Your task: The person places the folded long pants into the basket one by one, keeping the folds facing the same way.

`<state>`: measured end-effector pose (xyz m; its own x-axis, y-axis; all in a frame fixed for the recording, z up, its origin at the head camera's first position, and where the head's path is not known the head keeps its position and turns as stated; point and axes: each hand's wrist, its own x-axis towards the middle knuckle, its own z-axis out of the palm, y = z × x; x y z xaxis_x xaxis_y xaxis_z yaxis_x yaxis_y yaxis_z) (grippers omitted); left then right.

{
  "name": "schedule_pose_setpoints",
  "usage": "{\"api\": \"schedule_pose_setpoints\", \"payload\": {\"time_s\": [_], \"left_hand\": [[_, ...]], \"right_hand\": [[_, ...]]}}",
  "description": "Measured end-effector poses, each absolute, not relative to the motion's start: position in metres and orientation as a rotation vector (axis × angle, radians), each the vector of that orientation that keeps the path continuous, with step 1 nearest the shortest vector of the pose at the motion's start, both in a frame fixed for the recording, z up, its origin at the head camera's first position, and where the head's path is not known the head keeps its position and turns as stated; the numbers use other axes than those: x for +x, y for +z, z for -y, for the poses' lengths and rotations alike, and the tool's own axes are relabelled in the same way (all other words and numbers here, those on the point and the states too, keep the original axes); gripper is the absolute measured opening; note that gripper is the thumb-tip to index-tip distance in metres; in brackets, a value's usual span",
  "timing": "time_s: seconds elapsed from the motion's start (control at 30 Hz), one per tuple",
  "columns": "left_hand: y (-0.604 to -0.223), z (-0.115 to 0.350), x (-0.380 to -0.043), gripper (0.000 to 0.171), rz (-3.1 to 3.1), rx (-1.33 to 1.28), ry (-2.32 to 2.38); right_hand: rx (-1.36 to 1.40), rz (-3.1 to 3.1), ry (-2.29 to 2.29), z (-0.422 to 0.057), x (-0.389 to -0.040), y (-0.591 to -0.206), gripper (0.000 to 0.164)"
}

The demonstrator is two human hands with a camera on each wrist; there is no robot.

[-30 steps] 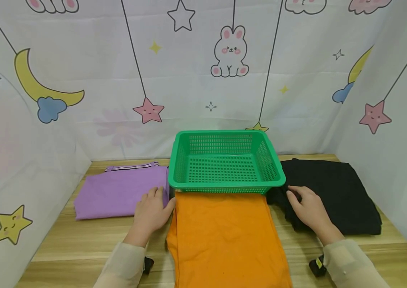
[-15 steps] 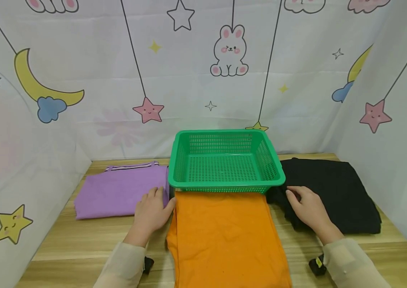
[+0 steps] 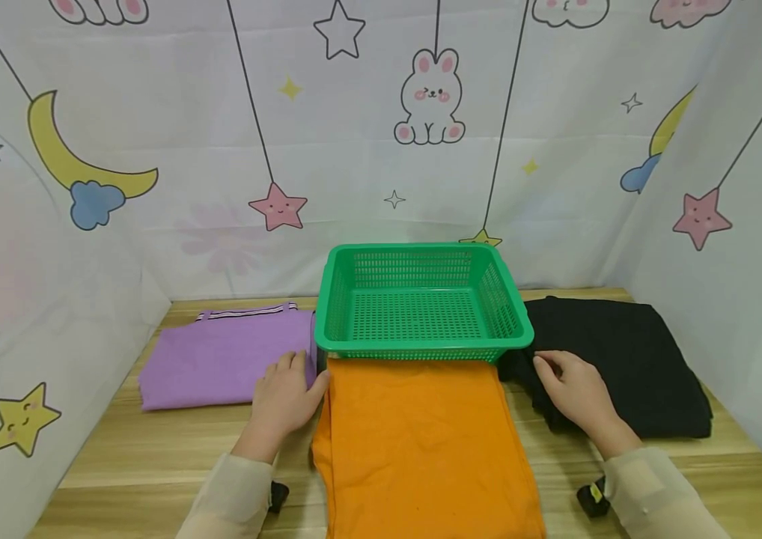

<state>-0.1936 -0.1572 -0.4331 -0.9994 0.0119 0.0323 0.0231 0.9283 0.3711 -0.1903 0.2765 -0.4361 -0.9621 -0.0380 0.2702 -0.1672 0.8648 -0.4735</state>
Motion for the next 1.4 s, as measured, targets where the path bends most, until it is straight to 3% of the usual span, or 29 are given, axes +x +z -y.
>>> {"api": "schedule_pose_setpoints", "payload": {"time_s": [1.4], "left_hand": [[-0.430, 0.153, -0.188, 0.071, 3.056, -0.009, -0.552]], "right_hand": [[0.129, 2.787, 0.755, -0.260, -0.186, -0.427, 0.039]]}}
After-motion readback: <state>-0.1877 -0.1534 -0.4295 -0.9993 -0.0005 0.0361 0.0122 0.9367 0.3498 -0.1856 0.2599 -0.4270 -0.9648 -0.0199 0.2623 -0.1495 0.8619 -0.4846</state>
